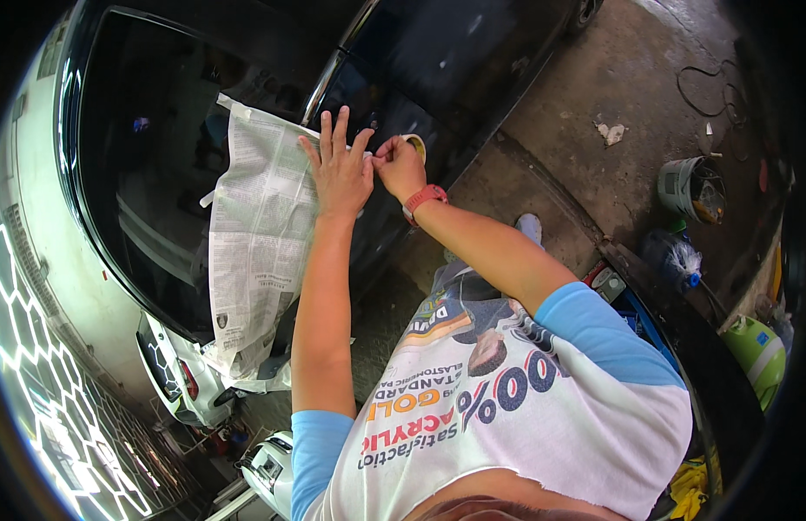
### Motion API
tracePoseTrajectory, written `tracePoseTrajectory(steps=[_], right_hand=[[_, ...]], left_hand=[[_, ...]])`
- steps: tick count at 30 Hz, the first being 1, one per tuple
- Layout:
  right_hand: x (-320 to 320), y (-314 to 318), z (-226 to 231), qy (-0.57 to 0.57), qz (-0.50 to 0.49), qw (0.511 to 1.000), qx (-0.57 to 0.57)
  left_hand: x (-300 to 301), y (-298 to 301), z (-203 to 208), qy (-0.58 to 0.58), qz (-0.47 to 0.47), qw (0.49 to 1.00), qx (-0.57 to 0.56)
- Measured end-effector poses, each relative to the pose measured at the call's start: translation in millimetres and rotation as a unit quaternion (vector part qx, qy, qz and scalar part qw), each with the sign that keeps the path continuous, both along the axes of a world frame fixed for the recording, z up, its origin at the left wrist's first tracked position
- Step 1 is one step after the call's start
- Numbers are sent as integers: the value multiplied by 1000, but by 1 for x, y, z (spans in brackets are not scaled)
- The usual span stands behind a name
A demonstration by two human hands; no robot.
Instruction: The person walks around a white car and then proceeds to cover the hood of a dark blue car with newspaper sheets. They use masking tape to secure the newspaper to the car's surface, smoothing the paper and applying tape along the edges to ensure it stays in place.
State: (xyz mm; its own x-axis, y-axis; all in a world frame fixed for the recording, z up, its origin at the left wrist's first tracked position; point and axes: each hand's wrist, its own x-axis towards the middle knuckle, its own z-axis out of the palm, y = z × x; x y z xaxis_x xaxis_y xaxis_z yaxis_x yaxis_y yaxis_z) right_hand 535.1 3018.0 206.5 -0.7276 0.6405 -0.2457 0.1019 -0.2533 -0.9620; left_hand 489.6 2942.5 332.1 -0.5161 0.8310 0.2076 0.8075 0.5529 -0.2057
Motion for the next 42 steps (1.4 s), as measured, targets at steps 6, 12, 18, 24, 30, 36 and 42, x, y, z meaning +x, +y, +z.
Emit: tracePoseTrajectory(steps=[6, 12, 18, 24, 30, 36, 42], right_hand=[[9, 34, 15, -15, 114, 988, 102], [103, 59, 35, 116, 322, 936, 78], [136, 64, 62, 108, 463, 873, 107], [120, 60, 35, -53, 566, 822, 40], [139, 47, 51, 138, 261, 896, 333], [95, 62, 18, 59, 255, 933, 249], [66, 84, 7, 66, 63, 889, 448]], left_hand=[[13, -10, -1, 36, 23, 997, 60], [89, -32, -2, -417, 224, 812, 342], [128, -59, -49, -440, 207, 766, 420], [132, -59, -13, -323, 250, 847, 341], [104, -94, -71, -318, 381, 701, 511], [129, -30, -55, -437, 279, 701, 490], [100, -33, -79, -499, 381, 632, 453]])
